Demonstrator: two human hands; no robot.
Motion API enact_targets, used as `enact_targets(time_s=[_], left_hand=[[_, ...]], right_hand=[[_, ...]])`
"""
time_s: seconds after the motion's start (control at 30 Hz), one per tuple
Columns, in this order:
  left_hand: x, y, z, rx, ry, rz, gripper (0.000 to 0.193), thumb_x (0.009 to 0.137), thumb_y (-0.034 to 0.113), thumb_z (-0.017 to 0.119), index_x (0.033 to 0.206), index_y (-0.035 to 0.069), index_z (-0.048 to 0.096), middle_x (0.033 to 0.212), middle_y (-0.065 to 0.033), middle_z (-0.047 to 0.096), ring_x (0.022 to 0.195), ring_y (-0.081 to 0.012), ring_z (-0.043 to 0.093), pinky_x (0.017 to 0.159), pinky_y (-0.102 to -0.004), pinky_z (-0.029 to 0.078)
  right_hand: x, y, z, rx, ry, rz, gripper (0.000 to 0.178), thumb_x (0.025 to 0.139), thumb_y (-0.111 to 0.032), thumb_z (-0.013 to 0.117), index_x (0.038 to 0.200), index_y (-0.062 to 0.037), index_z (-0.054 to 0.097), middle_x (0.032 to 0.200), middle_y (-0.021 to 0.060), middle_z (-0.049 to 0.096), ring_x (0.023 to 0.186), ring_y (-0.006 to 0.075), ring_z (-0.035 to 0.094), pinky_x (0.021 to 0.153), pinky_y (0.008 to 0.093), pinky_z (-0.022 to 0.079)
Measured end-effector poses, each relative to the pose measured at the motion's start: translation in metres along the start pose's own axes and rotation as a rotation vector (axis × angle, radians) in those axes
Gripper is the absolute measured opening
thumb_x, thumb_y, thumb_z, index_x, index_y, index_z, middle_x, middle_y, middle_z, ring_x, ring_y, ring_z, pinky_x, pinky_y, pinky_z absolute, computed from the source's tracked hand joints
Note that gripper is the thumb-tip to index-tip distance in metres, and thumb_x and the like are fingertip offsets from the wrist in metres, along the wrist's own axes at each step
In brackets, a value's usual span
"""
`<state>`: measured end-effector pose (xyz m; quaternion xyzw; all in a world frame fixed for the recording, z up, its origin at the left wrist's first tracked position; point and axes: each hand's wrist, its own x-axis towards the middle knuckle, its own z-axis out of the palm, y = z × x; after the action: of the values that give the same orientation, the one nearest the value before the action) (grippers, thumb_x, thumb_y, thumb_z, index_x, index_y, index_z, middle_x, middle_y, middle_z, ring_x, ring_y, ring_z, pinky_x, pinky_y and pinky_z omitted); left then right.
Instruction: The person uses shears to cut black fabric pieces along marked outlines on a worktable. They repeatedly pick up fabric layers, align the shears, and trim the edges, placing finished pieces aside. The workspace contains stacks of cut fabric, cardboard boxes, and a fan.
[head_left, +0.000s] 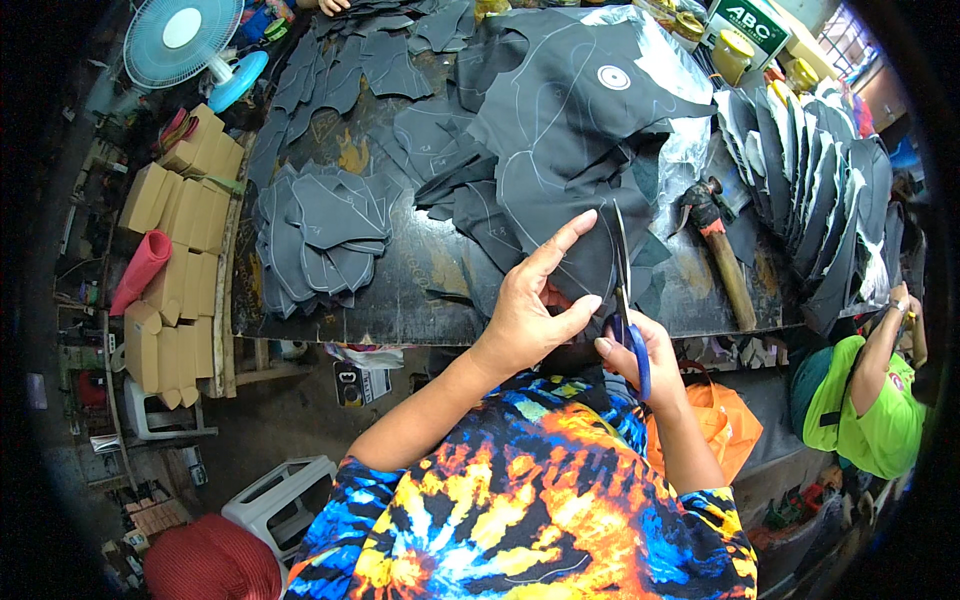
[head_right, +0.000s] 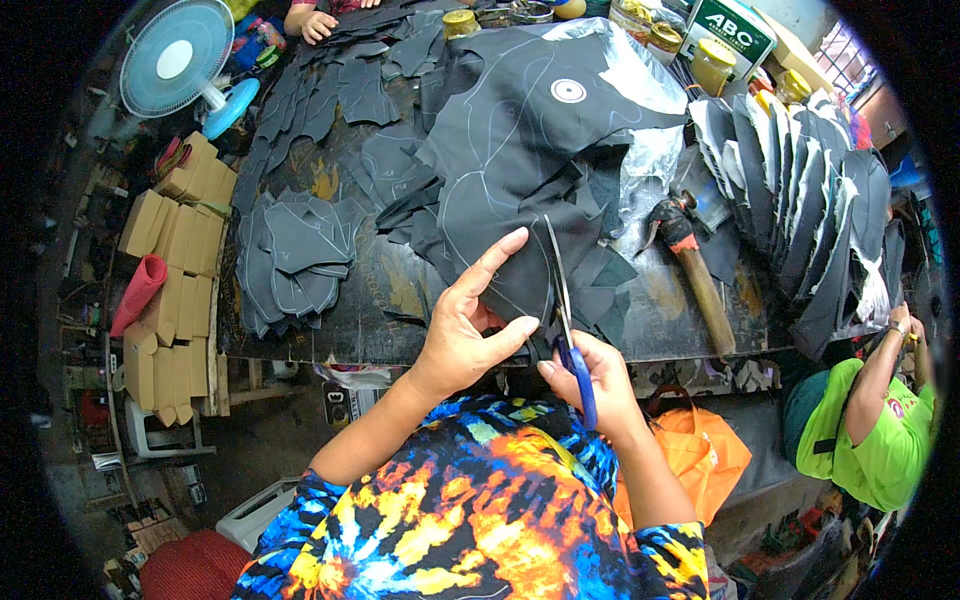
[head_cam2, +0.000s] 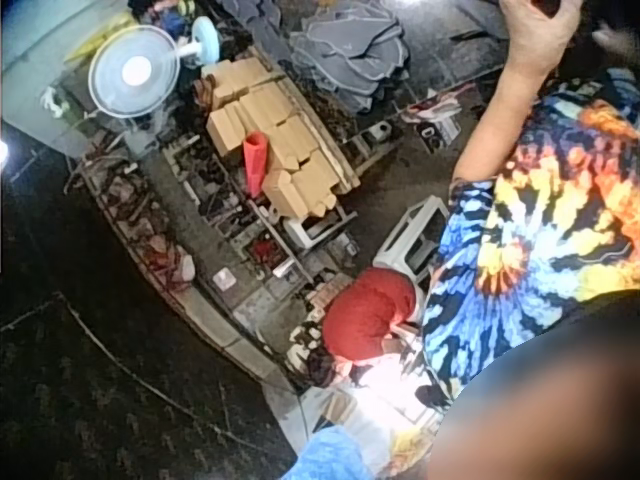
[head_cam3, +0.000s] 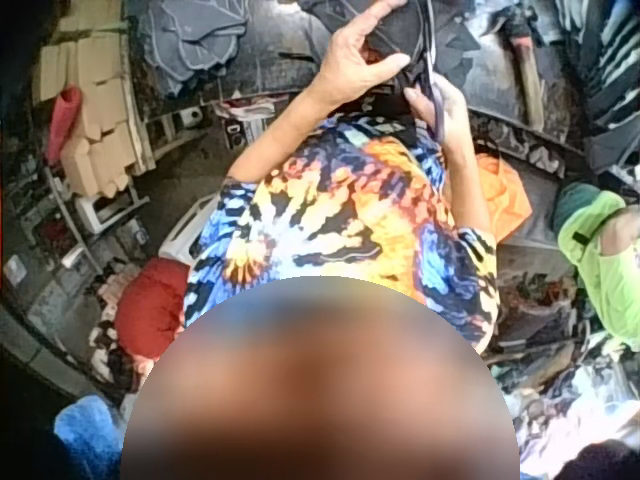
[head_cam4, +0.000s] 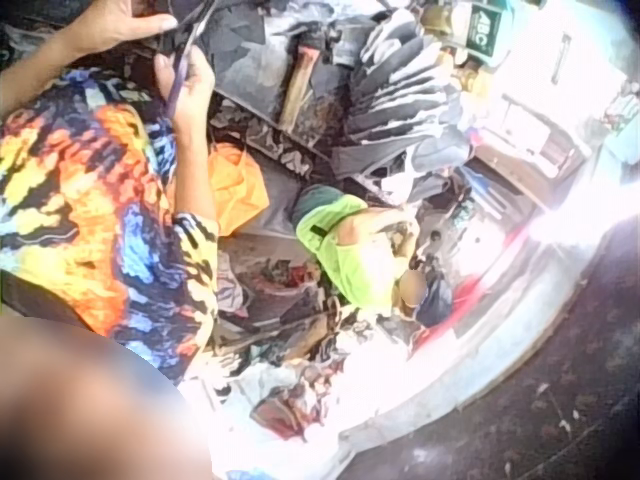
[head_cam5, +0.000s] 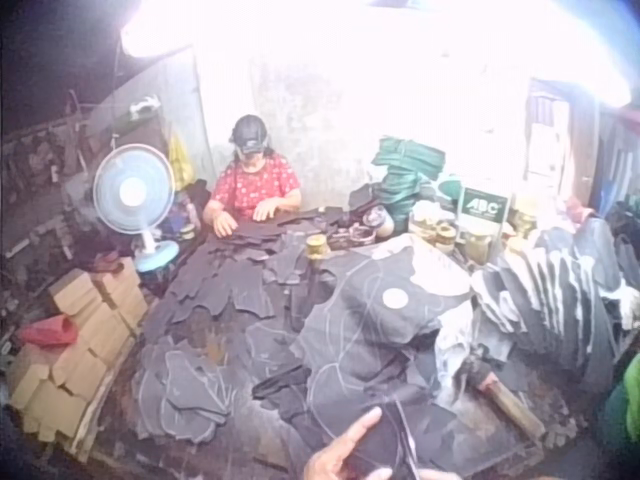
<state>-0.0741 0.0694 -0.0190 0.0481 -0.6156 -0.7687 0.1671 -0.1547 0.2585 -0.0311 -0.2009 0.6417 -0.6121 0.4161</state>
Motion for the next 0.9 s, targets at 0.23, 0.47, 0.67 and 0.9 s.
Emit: enact_targets(time_s=[0.23,0.47,0.67,0.9], left_hand=[[-0.013,-0.021,-0.034,-0.556,-0.024,-0.146,0.044,0.101,0.026,0.065,0.135,0.002,0.051,0.121,-0.0115,0.067,0.108,-0.0256,0.070,0.094,-0.0412,0.059],[0.032,0.000,-0.023,-0.196,-0.061,-0.147,0.044,0.092,0.012,0.078,0.130,-0.001,0.060,0.122,-0.0108,0.071,0.107,-0.0195,0.070,0.094,-0.0359,0.058],[0.038,0.008,0.003,-0.189,-0.089,-0.086,0.045,0.085,-0.003,0.080,0.126,-0.001,0.062,0.119,-0.0080,0.072,0.106,-0.0155,0.069,0.093,-0.0327,0.058],[0.032,-0.003,0.002,-0.135,-0.025,-0.117,0.045,0.085,-0.003,0.081,0.126,0.000,0.062,0.120,-0.0082,0.072,0.105,-0.0147,0.068,0.093,-0.0325,0.057]], right_hand=[[-0.029,0.004,-0.021,-0.031,0.027,0.061,0.027,0.088,-0.011,0.078,0.076,-0.0106,0.055,0.072,-0.0099,0.049,0.065,0.0016,0.041,0.058,0.0217,0.033],[-0.049,0.010,-0.023,-0.098,-0.042,0.052,0.027,0.085,-0.011,0.079,0.074,-0.0098,0.054,0.073,-0.0070,0.049,0.069,0.0039,0.043,0.061,0.0235,0.035],[-0.045,0.010,-0.017,0.039,0.009,-0.012,0.024,0.090,-0.022,0.079,0.089,-0.0088,0.059,0.078,-0.0075,0.051,0.071,0.0032,0.045,0.064,0.0213,0.038],[-0.023,0.014,-0.002,0.076,0.070,-0.040,0.022,0.091,-0.019,0.078,0.094,-0.0081,0.059,0.080,-0.0075,0.052,0.071,0.0024,0.045,0.064,0.0202,0.037]])
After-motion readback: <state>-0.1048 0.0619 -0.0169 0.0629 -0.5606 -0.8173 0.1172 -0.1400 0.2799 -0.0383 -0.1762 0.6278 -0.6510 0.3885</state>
